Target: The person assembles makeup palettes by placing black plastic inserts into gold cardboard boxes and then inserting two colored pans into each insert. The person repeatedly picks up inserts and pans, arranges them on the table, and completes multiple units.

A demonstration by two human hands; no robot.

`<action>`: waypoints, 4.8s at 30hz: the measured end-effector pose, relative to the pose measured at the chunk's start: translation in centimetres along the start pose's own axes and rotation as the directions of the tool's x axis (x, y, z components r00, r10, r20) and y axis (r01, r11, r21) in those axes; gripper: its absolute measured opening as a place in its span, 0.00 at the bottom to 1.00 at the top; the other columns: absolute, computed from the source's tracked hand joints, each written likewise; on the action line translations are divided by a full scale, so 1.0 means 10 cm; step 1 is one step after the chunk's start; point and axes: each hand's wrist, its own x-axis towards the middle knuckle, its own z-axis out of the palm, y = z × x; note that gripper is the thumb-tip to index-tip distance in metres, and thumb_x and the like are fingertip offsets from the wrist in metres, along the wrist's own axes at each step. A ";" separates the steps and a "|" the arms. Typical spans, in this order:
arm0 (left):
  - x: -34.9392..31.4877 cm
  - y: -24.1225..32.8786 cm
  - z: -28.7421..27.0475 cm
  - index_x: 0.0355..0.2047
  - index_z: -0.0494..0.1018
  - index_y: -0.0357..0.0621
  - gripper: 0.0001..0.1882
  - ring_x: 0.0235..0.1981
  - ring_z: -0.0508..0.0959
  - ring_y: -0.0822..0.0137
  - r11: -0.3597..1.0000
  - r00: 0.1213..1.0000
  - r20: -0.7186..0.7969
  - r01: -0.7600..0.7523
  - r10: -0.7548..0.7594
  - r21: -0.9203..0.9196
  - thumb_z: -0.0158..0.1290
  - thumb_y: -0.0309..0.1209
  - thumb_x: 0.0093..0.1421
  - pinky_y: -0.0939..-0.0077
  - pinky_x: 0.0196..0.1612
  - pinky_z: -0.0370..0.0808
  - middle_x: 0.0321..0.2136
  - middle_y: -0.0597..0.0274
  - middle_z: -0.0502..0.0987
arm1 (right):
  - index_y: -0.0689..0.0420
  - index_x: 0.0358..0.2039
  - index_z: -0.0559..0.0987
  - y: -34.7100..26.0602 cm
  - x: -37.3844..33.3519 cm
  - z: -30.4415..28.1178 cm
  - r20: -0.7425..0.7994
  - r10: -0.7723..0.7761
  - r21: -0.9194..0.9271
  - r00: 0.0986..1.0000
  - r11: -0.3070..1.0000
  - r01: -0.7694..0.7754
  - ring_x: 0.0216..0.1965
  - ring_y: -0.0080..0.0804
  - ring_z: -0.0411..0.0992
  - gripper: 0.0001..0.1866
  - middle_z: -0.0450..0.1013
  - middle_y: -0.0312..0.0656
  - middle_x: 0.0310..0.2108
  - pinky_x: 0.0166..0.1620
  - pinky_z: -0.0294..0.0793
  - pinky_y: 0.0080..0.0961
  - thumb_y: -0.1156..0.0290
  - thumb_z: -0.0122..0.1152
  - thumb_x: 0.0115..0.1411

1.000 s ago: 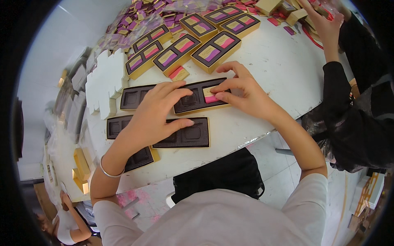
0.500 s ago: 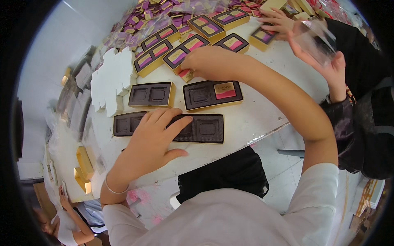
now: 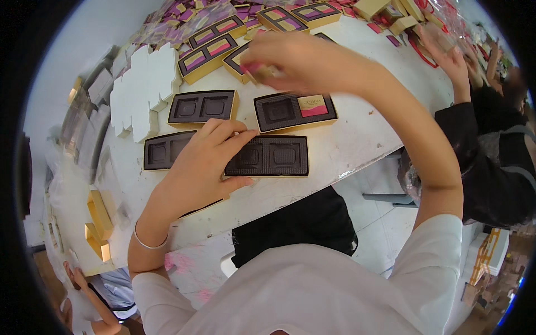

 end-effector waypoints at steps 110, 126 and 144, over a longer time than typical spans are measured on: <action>0.45 0.06 -0.46 0.56 0.60 0.43 0.26 0.59 0.60 0.49 -0.315 0.854 0.076 -0.106 -0.515 -0.943 0.34 0.48 0.66 0.46 0.59 0.57 0.58 0.42 0.59 | 0.70 0.46 0.72 2.51 0.50 -1.08 -0.405 0.794 0.854 0.452 0.506 -0.124 0.34 0.28 0.73 0.24 0.73 0.42 0.37 0.35 0.81 0.20 0.66 0.64 0.54; -0.12 0.16 -0.05 0.44 0.67 0.46 0.17 0.49 0.69 0.66 -0.611 0.759 0.163 -0.355 -0.631 -0.708 0.39 0.45 0.66 0.60 0.51 0.69 0.40 0.62 0.71 | 0.60 0.51 0.64 -0.88 0.14 0.50 -0.181 0.083 0.472 0.980 0.881 0.012 0.44 0.45 0.67 0.24 0.63 0.51 0.48 0.45 0.70 0.35 0.82 0.49 0.51; -0.52 0.14 -0.12 0.37 0.71 0.36 0.18 0.17 0.64 0.77 -0.164 0.884 0.179 0.118 -0.433 -0.979 0.45 0.42 0.64 0.85 0.16 0.61 0.16 0.68 0.65 | 0.61 0.43 0.73 -0.93 0.01 0.60 -0.232 0.226 0.777 0.946 0.628 0.041 0.43 0.39 0.72 0.18 0.68 0.50 0.44 0.44 0.73 0.30 0.88 0.52 0.51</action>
